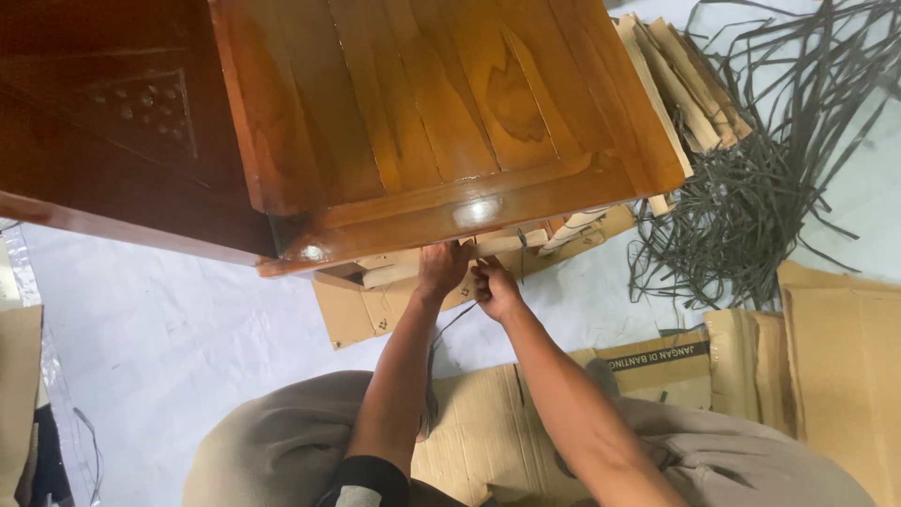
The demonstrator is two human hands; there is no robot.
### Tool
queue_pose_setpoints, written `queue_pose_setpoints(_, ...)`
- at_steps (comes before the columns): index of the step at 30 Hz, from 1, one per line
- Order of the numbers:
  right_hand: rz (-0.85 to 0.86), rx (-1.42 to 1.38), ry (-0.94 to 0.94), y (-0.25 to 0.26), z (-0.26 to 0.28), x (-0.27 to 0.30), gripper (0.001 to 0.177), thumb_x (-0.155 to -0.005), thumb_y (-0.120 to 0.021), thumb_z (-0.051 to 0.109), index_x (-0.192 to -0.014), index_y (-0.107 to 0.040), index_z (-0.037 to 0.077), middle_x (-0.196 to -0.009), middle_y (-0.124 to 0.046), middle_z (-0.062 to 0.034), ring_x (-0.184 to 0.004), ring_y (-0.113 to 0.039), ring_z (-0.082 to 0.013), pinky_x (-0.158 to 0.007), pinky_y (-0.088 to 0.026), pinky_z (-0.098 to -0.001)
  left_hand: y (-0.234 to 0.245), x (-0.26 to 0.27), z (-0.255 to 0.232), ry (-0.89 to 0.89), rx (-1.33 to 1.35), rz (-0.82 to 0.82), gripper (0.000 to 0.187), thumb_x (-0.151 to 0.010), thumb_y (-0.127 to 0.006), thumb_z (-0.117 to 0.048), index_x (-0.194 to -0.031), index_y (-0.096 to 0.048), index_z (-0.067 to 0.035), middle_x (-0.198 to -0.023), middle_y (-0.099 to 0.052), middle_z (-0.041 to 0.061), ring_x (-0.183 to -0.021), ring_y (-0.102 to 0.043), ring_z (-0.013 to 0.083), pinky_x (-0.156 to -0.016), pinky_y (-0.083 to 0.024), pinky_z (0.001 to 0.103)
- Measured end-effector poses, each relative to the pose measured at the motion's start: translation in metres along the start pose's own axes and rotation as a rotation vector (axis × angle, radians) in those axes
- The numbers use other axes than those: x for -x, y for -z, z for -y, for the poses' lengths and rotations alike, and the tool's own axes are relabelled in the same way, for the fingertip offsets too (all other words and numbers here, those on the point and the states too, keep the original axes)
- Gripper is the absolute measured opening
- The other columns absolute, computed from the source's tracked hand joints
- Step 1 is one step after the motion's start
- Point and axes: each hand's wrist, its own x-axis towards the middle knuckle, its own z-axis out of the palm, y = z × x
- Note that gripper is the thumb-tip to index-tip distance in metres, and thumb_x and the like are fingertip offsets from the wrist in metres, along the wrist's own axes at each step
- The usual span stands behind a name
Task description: The recorder is packaging a wooden furniture piece by tying protective wooden slats and cardboard to it using plastic straps.
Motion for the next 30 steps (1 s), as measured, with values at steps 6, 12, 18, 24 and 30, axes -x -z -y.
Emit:
queue_pose_setpoints(6, -0.010, 0.068, 0.007, 0.027, -0.021, -0.043, 0.034, -0.099, -0.050, 0.012, -0.132, -0.056, 0.019, -0.070, -0.047, 0.0100, -0.051, -0.035, -0.0010, -0.039, -0.020, -0.0118, 0.012, -0.008, -0.019, 0.188, -0.074, 0.208, 0.034, -0.086, -0.062, -0.043, -0.081, -0.067, -0.010, -0.064, -0.066, 0.022, -0.075, -0.072, 0.0489, -0.078, -0.051, 0.064)
queue_pose_setpoints(12, -0.066, 0.133, -0.002, 0.023, -0.019, -0.042, 0.029, -0.100, -0.051, 0.014, -0.127, -0.059, 0.021, -0.073, -0.057, 0.0068, -0.049, -0.036, -0.0010, -0.037, -0.021, -0.0106, -0.007, -0.010, -0.005, -0.094, -0.184, -0.219, 0.036, -0.070, -0.080, -0.044, -0.056, -0.057, -0.021, -0.048, -0.047, 0.008, -0.050, -0.062, 0.0353, -0.056, -0.051, 0.044)
queue_pose_setpoints(18, -0.168, 0.272, 0.058, -0.004, -0.006, 0.013, 0.025, -0.101, -0.052, 0.018, -0.123, -0.064, 0.017, -0.087, -0.076, -0.0069, -0.049, -0.042, -0.0062, -0.036, -0.026, -0.0146, 0.035, -0.016, -0.039, 0.012, 0.244, -0.206, 0.034, -0.068, -0.084, -0.023, -0.054, -0.054, -0.017, -0.048, -0.056, 0.009, -0.054, -0.065, 0.0371, -0.054, -0.052, 0.040)
queue_pose_setpoints(24, -0.401, 0.741, 0.323, 0.012, -0.047, 0.003, 0.023, -0.099, -0.064, 0.042, -0.101, -0.071, 0.020, -0.092, -0.080, 0.0013, -0.092, -0.075, -0.0213, -0.079, -0.057, -0.0320, 0.026, -0.008, -0.023, 0.023, 0.302, -0.190, 0.020, -0.070, -0.083, -0.016, -0.064, -0.065, -0.021, -0.058, -0.065, 0.001, -0.059, -0.068, 0.0262, -0.063, -0.056, 0.033)
queue_pose_setpoints(30, -0.353, 0.745, 0.618, 0.044, -0.082, -0.066, 0.013, -0.099, -0.071, 0.027, -0.099, -0.072, 0.014, -0.092, -0.077, -0.0069, -0.093, -0.073, -0.0238, -0.087, -0.057, -0.0374, 0.022, 0.000, -0.015, 0.178, 0.459, -0.076, 0.009, -0.070, -0.080, -0.015, -0.074, -0.076, -0.022, -0.071, -0.074, -0.002, -0.075, -0.074, 0.0233, -0.072, -0.060, 0.037)
